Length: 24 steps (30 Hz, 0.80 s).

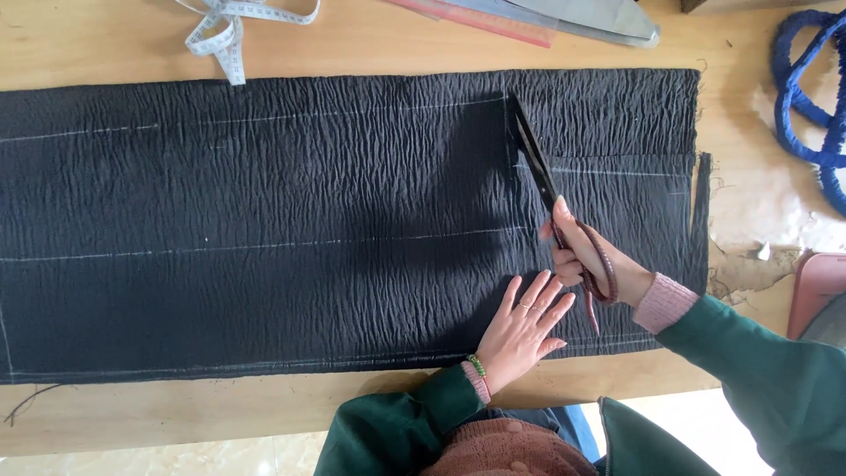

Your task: The person uses large shears to cut a piece of black textured fabric laid out on a wooden table, following white chalk lines. After cutting, the person gathers the cut fabric pieces and folds them on the table.

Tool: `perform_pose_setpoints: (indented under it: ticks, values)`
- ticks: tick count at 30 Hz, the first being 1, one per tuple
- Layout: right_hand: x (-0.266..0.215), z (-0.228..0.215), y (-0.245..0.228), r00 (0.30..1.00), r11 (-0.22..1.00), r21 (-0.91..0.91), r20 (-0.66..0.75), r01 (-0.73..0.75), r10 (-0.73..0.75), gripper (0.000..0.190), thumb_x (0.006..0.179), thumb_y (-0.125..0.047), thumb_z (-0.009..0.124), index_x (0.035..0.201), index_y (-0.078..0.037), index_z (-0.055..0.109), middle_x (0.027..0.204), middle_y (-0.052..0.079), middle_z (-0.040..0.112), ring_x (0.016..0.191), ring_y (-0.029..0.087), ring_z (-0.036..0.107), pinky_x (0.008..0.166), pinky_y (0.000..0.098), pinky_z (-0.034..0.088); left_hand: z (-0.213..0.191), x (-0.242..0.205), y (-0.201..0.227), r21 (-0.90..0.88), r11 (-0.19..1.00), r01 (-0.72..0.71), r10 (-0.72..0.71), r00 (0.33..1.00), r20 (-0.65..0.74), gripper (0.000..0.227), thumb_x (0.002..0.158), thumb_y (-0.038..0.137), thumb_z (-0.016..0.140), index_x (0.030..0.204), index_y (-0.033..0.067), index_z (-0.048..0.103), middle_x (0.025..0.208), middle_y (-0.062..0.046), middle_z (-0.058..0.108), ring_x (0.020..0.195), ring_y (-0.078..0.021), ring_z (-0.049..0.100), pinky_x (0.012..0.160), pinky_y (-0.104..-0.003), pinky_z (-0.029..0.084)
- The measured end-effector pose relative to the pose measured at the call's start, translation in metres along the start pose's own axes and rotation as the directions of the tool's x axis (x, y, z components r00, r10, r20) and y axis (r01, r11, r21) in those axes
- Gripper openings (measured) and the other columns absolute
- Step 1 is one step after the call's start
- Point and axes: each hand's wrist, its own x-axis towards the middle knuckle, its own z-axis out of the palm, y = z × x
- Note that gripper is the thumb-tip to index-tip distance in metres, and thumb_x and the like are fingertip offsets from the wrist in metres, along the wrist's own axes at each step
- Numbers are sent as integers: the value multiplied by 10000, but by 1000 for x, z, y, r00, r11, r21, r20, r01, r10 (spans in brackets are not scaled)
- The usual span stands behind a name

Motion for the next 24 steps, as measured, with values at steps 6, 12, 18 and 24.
perform_pose_setpoints:
  ticks: [6, 12, 18, 24]
  values:
    - [17, 3, 3, 999, 999, 8, -27, 37, -36, 723, 1007, -760, 363, 1159, -61, 472, 692, -54, 226, 510, 39, 276, 425, 195, 271, -5, 1, -2, 18, 1000, -2, 1, 1000, 22, 790, 1045, 698, 358, 1671, 269, 138, 1754, -92, 98, 1623, -293, 54, 1292, -569, 104]
    - [23, 0, 10, 997, 997, -11, -14, 79, -79, 712, 1013, -754, 377, 1101, -56, 483, 687, -60, 206, 477, 46, 262, 397, 209, 273, -3, 1, -1, 13, 1000, 3, -3, 1000, 24, 789, 1045, 699, 363, 1671, 274, 139, 1755, -92, 89, 1624, -297, 51, 1292, -576, 100]
    - [18, -1, 6, 996, 997, -9, -19, 82, -82, 686, 1018, -750, 385, 1068, -71, 471, 674, -46, 224, 462, 57, 278, 379, 214, 286, -7, 1, -2, -13, 1000, 6, -5, 999, 36, 768, 1055, 666, 372, 1672, 266, 152, 1761, -94, 59, 1628, -296, 31, 1292, -572, 99]
    - [2, -13, -7, 998, 1000, 4, 64, 25, -26, 726, 1002, -794, 296, 1113, -93, 452, 679, -68, 191, 489, 40, 204, 415, 209, 245, 0, 2, 3, -24, 999, 32, -32, 999, 13, 807, 1037, 672, 428, 1671, 246, 169, 1759, -99, 89, 1628, -277, 79, 1299, -557, 126]
